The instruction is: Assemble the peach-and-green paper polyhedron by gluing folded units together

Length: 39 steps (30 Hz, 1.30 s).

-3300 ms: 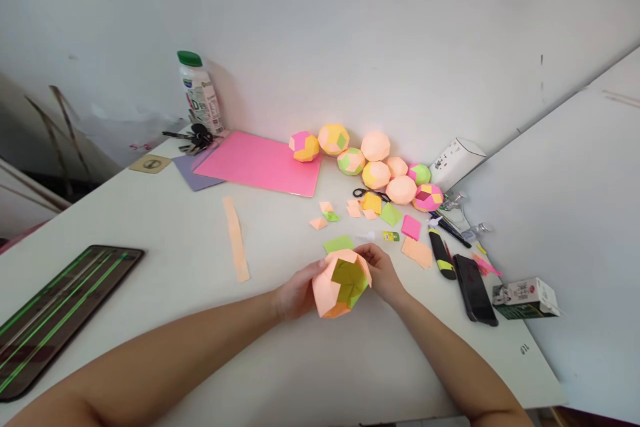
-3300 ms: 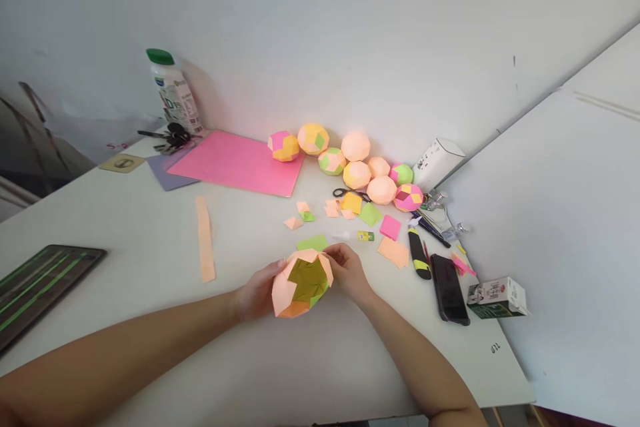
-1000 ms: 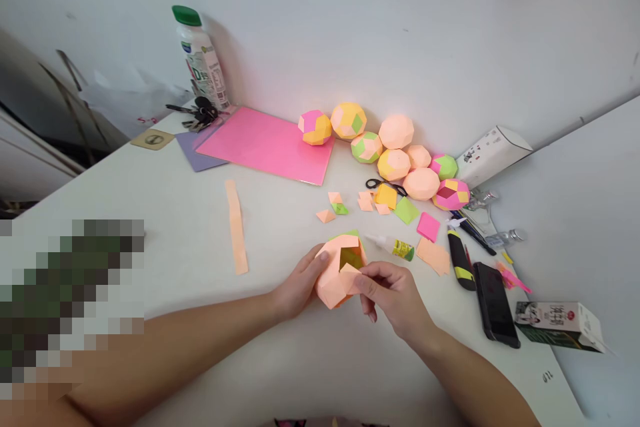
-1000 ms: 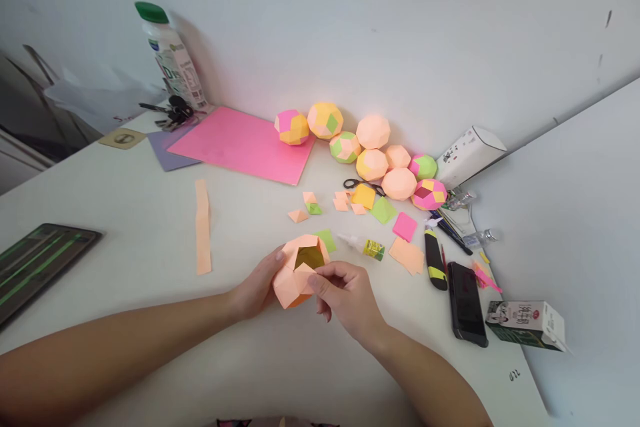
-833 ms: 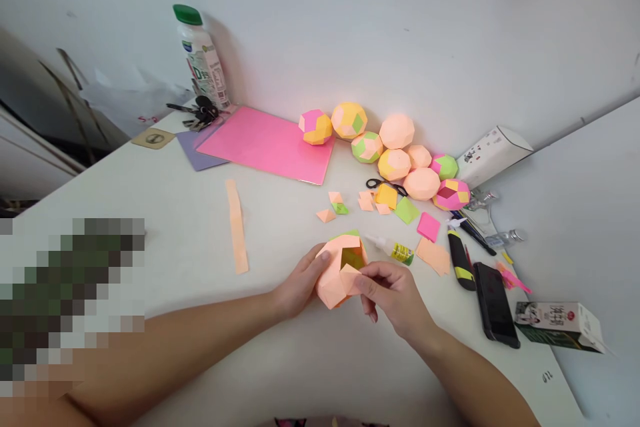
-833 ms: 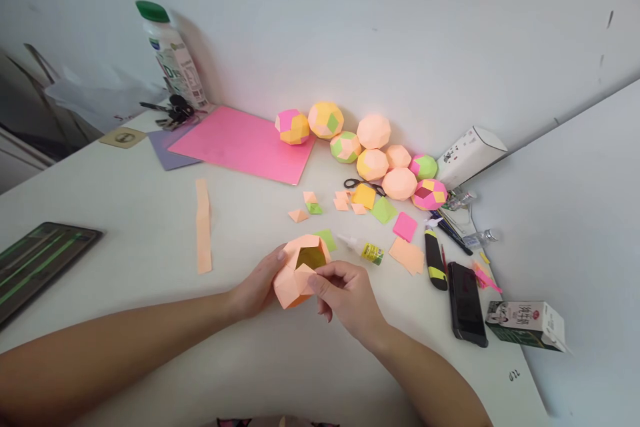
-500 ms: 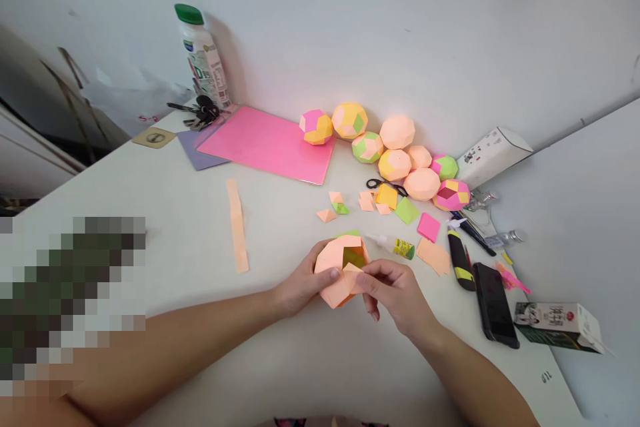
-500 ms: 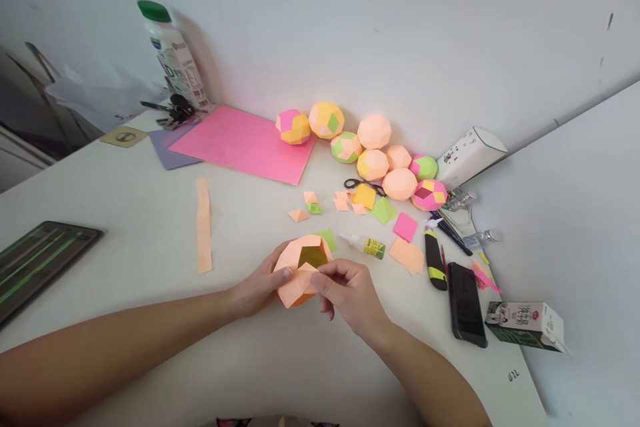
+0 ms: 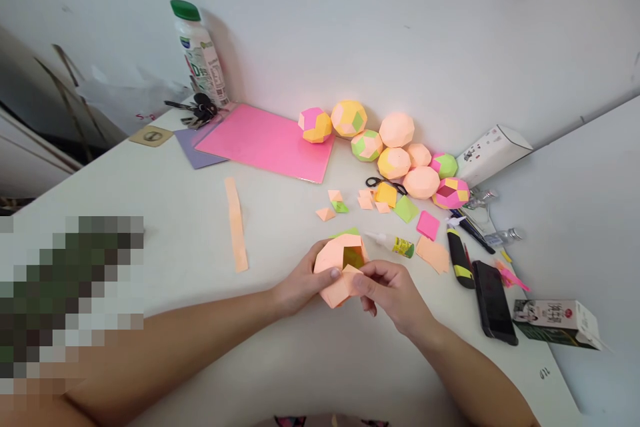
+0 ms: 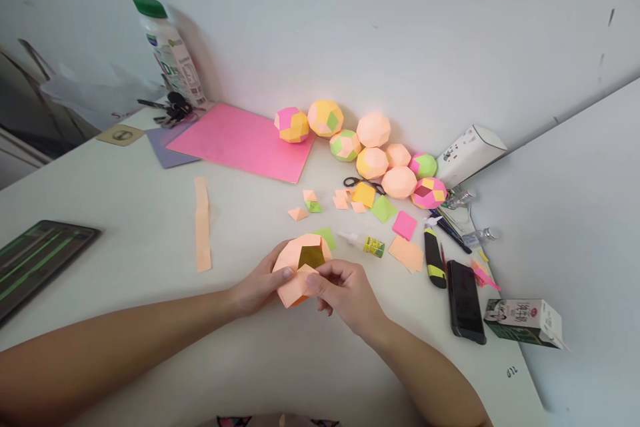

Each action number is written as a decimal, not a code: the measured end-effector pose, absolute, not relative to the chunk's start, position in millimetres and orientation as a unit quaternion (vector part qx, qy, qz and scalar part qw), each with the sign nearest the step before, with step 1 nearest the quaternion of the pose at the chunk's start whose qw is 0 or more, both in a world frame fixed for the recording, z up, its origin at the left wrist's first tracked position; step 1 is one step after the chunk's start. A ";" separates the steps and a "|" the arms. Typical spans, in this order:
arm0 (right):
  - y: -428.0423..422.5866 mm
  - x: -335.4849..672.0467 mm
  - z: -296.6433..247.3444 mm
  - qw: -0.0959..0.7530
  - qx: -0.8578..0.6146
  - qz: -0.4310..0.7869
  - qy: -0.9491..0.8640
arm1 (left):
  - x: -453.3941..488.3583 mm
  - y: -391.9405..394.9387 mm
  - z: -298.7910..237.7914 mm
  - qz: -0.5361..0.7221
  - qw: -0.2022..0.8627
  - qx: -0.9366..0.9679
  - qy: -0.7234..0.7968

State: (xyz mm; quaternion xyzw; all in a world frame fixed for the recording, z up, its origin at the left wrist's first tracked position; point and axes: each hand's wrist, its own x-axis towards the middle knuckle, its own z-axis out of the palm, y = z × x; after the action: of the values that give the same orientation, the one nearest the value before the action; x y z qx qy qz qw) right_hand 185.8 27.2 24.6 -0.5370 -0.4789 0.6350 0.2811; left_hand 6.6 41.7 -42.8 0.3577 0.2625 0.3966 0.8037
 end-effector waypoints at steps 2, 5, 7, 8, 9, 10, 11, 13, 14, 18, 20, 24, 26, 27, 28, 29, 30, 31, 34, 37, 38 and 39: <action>27.9 186.0 23.7 0.276 -0.537 0.633 -0.485 | 6.8 41.3 -43.6 0.389 0.807 0.357 0.264; 28.4 186.1 22.8 0.269 -0.532 0.634 -0.493 | 7.3 41.5 -42.8 0.389 0.806 0.362 0.261; 28.1 185.9 22.5 0.262 -0.530 0.638 -0.493 | 7.5 42.2 -41.1 0.381 0.811 0.369 0.248; 27.8 185.7 22.6 0.259 -0.529 0.641 -0.492 | 7.5 42.6 -40.3 0.378 0.810 0.376 0.246; 27.4 185.4 22.8 0.259 -0.528 0.642 -0.491 | 7.4 43.0 -39.6 0.378 0.803 0.387 0.248; 27.0 185.0 23.2 0.263 -0.527 0.643 -0.490 | 7.3 43.4 -39.2 0.381 0.794 0.401 0.253; 26.6 184.5 23.8 0.269 -0.525 0.643 -0.489 | 7.1 43.7 -39.1 0.385 0.783 0.415 0.257; 25.9 183.7 25.4 0.287 -0.525 0.638 -0.485 | 6.7 44.1 -39.9 0.395 0.772 0.435 0.243; 25.7 183.4 26.3 0.296 -0.527 0.634 -0.483 | 6.6 44.2 -40.4 0.399 0.773 0.439 0.225; 25.2 183.2 28.6 0.318 -0.538 0.618 -0.478 | 7.3 44.7 -40.0 0.401 0.793 0.423 0.176; 25.4 183.5 29.1 0.311 -0.540 0.620 -0.477 | 7.9 44.9 -37.7 0.395 0.799 0.419 0.173; 26.5 185.1 30.3 0.287 -0.543 0.620 -0.488 | 8.8 45.4 -34.3 0.394 0.797 0.423 0.176; 27.1 185.7 30.6 0.280 -0.540 0.623 -0.491 | 9.2 45.8 -34.9 0.390 0.795 0.426 0.184; 27.3 185.8 30.4 0.278 -0.538 0.626 -0.491 | 9.4 45.9 -35.5 0.387 0.794 0.430 0.189; 27.5 185.8 30.0 0.279 -0.536 0.628 -0.490 | 9.5 45.9 -36.2 0.385 0.791 0.434 0.194; 27.6 185.5 29.3 0.283 -0.534 0.630 -0.488 | 9.6 45.7 -36.8 0.384 0.788 0.437 0.202; 27.6 185.2 28.4 0.288 -0.533 0.630 -0.486 | 9.6 45.4 -37.3 0.385 0.784 0.439 0.210; 27.6 184.9 27.5 0.293 -0.532 0.631 -0.483 | 9.7 44.9 -37.8 0.386 0.781 0.441 0.216; 27.7 184.5 25.6 0.303 -0.528 0.635 -0.475 | 9.7 43.6 -39.0 0.388 0.777 0.445 0.220; 28.1 185.3 26.0 0.297 -0.526 0.637 -0.478 | 9.7 43.4 -39.7 0.389 0.777 0.446 0.214; 28.4 185.6 26.3 0.295 -0.527 0.636 -0.480 | 9.8 43.7 -39.5 0.390 0.776 0.447 0.213; 28.6 185.9 26.7 0.294 -0.528 0.635 -0.482 | 9.9 44.0 -38.8 0.391 0.776 0.447 0.210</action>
State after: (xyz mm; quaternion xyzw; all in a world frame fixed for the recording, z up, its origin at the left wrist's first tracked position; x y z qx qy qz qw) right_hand 185.9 28.6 26.7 -0.5280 -0.4816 0.6348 0.2937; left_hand 9.9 44.0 -38.8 0.4473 0.2104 0.3910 0.7764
